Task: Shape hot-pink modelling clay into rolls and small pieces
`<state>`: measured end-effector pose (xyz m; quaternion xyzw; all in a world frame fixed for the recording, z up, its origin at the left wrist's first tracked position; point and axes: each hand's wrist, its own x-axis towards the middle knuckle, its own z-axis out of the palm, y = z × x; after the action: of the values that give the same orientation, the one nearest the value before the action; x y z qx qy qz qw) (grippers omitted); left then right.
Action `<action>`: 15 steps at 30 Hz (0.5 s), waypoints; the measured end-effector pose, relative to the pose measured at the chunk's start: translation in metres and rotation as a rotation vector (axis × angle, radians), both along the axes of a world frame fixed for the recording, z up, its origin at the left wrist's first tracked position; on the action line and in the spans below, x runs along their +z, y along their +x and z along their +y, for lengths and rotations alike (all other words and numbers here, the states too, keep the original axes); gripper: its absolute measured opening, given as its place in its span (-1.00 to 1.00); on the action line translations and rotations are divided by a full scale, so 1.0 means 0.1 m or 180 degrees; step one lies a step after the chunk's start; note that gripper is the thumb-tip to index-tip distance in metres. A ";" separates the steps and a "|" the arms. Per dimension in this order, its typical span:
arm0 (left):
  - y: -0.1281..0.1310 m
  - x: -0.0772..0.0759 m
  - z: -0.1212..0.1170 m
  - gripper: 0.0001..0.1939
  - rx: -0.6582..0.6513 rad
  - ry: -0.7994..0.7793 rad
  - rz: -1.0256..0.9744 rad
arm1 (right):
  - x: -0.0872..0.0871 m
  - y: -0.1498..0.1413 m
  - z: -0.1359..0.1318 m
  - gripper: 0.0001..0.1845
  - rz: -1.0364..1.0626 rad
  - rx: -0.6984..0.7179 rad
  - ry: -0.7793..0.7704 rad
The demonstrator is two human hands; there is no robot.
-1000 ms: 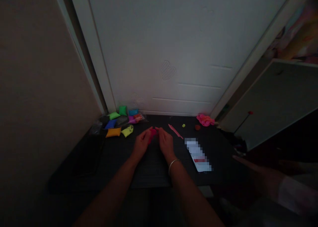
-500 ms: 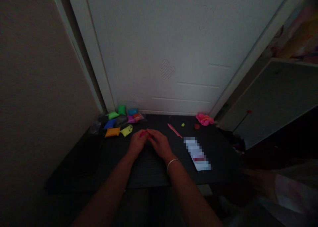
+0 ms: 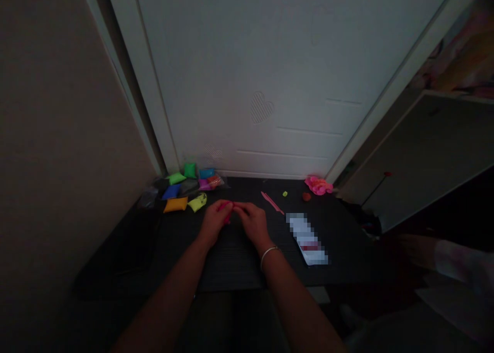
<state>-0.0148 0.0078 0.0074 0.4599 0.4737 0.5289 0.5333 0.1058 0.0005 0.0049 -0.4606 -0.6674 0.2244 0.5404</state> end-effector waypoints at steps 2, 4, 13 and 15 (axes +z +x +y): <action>0.01 0.02 -0.01 -0.63 -0.0074 -0.0061 -0.0125 | -0.01 0.00 0.01 -0.85 0.0203 -0.0075 -0.0192; 0.02 0.03 -0.02 -0.52 -0.0197 -0.0114 -0.0235 | -0.01 0.01 0.02 -0.85 0.0469 -0.0061 -0.0427; 0.01 0.03 0.02 -0.63 0.0114 -0.0206 -0.0211 | -0.04 -0.01 0.04 -0.64 0.0920 0.0567 -0.0722; 0.01 0.02 0.02 -0.65 0.0167 -0.0213 -0.0179 | -0.04 0.00 0.03 -0.62 0.0576 0.0606 -0.0351</action>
<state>-0.0136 0.0099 0.0097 0.4142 0.4879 0.5392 0.5475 0.1055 0.0036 0.0011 -0.4020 -0.6433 0.3516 0.5486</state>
